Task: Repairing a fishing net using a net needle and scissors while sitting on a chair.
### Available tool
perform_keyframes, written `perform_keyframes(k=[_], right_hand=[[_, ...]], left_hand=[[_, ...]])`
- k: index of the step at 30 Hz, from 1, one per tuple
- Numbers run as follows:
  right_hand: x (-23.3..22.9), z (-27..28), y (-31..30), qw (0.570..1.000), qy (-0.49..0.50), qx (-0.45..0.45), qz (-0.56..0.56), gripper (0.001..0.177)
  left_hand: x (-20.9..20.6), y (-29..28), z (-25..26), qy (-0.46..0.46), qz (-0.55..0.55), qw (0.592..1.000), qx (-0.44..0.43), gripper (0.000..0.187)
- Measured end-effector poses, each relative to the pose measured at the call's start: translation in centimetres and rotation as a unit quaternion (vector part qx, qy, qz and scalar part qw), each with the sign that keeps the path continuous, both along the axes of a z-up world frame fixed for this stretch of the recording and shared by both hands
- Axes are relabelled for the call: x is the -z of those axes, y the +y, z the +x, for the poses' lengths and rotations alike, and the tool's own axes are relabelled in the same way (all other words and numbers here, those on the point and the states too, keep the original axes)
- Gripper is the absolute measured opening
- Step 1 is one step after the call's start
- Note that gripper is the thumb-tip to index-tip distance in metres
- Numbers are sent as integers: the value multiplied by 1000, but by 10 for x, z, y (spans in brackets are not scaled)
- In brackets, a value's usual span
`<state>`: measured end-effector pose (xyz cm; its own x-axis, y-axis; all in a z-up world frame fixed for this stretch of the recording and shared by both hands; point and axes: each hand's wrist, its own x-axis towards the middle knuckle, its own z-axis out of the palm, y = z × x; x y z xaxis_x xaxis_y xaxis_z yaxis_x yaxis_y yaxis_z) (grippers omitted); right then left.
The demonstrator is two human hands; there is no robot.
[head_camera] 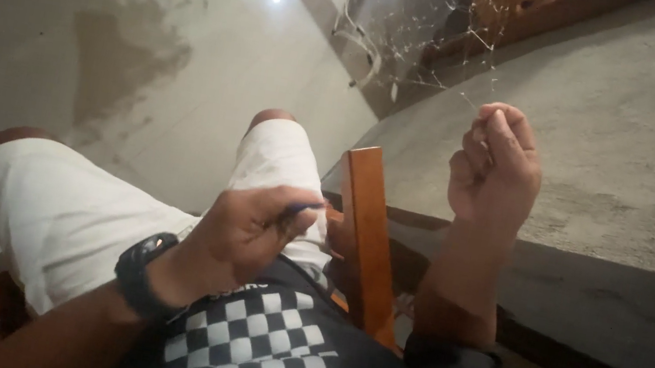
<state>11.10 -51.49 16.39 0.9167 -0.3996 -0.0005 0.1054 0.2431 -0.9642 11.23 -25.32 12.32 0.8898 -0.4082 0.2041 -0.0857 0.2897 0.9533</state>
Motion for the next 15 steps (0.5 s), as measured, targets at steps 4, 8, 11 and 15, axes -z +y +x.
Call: perform_keyframes(k=[4,8,11,15], right_hand=[[0,6,-2,997,71,-11,29,12],[14,12,-18,983,142,-70,93,14],[20,18,-22,983,136,-95,81,8],[23,29,-25,980,101,-155,78,6]], left_hand=[[-4,16,-18,42,23,987,151,17],[-9,20,-36,-33,-7,962,271,14],[-4,14,-46,-152,1,956,251,14],[-11,10,-52,-201,-15,952,232,12]])
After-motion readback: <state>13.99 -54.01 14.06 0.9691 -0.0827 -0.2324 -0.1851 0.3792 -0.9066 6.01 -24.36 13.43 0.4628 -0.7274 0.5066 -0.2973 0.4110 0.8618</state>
